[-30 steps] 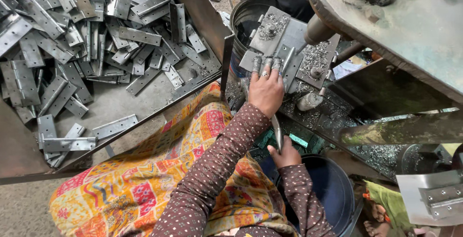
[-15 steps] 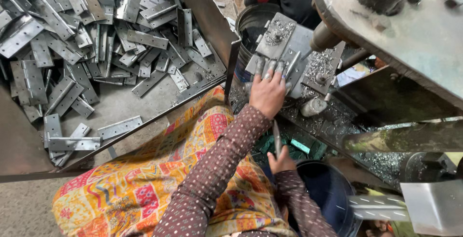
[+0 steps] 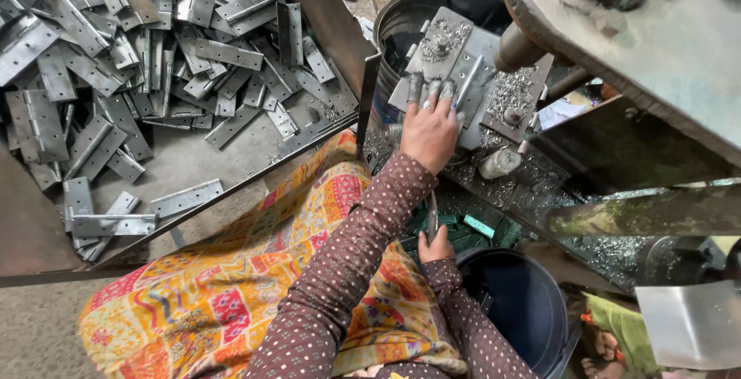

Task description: The person repeatedly picks up metal hinge pieces from a bin, places them under a drill press, and activates the machine to drill holes. The person then removes the processed pieces and returns them to the bin. This cycle continues throughout the clip.

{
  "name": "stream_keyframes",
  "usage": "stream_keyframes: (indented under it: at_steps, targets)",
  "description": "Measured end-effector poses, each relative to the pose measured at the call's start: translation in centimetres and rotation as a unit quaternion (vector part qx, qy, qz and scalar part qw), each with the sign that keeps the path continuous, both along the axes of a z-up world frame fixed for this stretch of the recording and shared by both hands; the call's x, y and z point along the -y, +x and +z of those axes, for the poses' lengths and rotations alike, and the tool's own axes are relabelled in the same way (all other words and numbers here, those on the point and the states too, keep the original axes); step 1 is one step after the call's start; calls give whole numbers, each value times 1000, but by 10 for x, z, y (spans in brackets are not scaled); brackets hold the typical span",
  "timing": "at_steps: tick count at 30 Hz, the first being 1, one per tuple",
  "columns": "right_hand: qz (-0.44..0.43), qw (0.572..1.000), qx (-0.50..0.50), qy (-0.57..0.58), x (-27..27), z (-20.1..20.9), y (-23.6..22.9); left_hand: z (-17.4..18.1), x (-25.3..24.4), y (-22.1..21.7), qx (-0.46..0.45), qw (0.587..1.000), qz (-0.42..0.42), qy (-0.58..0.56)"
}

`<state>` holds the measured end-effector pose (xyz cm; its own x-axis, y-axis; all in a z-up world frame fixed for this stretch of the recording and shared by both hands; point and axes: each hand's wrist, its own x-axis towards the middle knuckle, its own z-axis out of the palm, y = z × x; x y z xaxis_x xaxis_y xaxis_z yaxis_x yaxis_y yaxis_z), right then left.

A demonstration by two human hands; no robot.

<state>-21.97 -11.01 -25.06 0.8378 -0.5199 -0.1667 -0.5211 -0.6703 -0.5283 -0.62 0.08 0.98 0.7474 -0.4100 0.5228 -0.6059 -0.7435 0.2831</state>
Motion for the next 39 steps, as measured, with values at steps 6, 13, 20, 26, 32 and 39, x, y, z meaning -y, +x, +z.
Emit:
stream_keyframes:
  at_steps: [6,13,20,26,32,39]
  targets:
    - [62,988,-142,-22,20,94,-6,-13,23,19,-10,999,28,38]
    - [-6,1000,-16,-8,2,12,3,-18,37,32,30,999,24,24]
    - [14,1000,-9,7,7,24,-1,-7,7,7,4,1000,-21,8]
    - [56,994,-81,-36,25,76,-9,-14,31,47,-43,997,-9,70]
    - [10,999,51,-17,-1,-7,1,-28,38,63,-74,997,-22,26]
    - [53,994,81,54,15,1,6,-4,-22,23,17,999,-37,-29]
